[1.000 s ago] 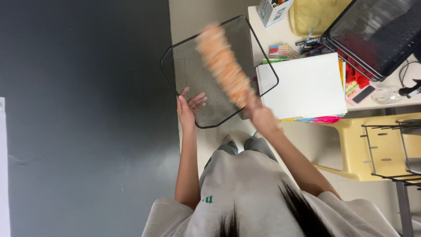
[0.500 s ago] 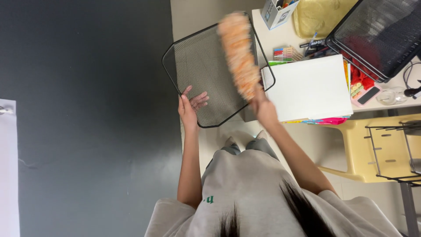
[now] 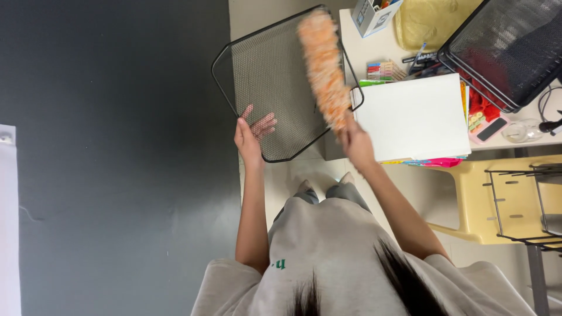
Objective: The person cleans a black mesh tray by first dusting it with an orange duster and then wiping it with a red cloth. They repeat this process for multiple trays, stacking the cleaned ones on a desk.
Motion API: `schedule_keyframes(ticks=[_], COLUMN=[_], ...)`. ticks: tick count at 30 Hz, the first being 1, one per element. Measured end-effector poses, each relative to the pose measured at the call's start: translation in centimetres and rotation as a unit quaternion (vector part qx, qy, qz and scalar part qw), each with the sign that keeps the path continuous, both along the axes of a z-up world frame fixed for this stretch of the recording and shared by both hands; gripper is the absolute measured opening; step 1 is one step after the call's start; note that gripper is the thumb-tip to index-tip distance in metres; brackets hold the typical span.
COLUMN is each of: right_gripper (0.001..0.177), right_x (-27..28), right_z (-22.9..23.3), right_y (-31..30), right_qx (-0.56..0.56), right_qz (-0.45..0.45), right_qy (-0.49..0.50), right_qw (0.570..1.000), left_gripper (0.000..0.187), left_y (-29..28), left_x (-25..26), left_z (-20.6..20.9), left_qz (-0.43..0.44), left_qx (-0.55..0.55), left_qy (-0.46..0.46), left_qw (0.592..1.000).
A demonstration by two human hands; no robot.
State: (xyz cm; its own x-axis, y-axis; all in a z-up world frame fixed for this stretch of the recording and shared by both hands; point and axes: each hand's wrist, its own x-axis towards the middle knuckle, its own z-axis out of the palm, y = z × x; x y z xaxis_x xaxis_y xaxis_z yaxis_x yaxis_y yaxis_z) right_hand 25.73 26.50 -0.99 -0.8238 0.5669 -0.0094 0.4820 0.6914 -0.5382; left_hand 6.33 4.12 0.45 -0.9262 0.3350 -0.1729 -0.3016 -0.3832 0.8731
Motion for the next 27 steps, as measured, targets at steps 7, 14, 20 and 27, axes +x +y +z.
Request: schedule_keyframes(ticks=[7,14,20,27], right_gripper=[0.056,0.05,0.047,0.034], right_x=[6.4,7.3,7.5,7.8], right_z=[-1.1,-3.3,-0.3,-2.8], right_y=[-4.4,1.7,-2.8,2.9], right_qx=[-0.047,-0.019,-0.009,-0.094], right_qz=[0.276,0.041,0.222,0.026], right_qy=[0.094,0.02,0.074,0.035], right_qw=[0.956,0.999,0.972,0.995], left_gripper=[0.043,0.058,0.056,0.054], left_y=[-0.6,-2.0,-1.7,-3.3], left_x=[-2.5,-3.0,-3.2,-2.9], left_z=[-4.3,2.2,0.8,3.2], left_qz=[0.09,0.086,0.109,0.096], left_qx=[0.144,0.018,0.07,-0.005], left_qy=[-0.053,0.064,0.08,0.062], left_qw=[0.984,0.994,0.988,0.993])
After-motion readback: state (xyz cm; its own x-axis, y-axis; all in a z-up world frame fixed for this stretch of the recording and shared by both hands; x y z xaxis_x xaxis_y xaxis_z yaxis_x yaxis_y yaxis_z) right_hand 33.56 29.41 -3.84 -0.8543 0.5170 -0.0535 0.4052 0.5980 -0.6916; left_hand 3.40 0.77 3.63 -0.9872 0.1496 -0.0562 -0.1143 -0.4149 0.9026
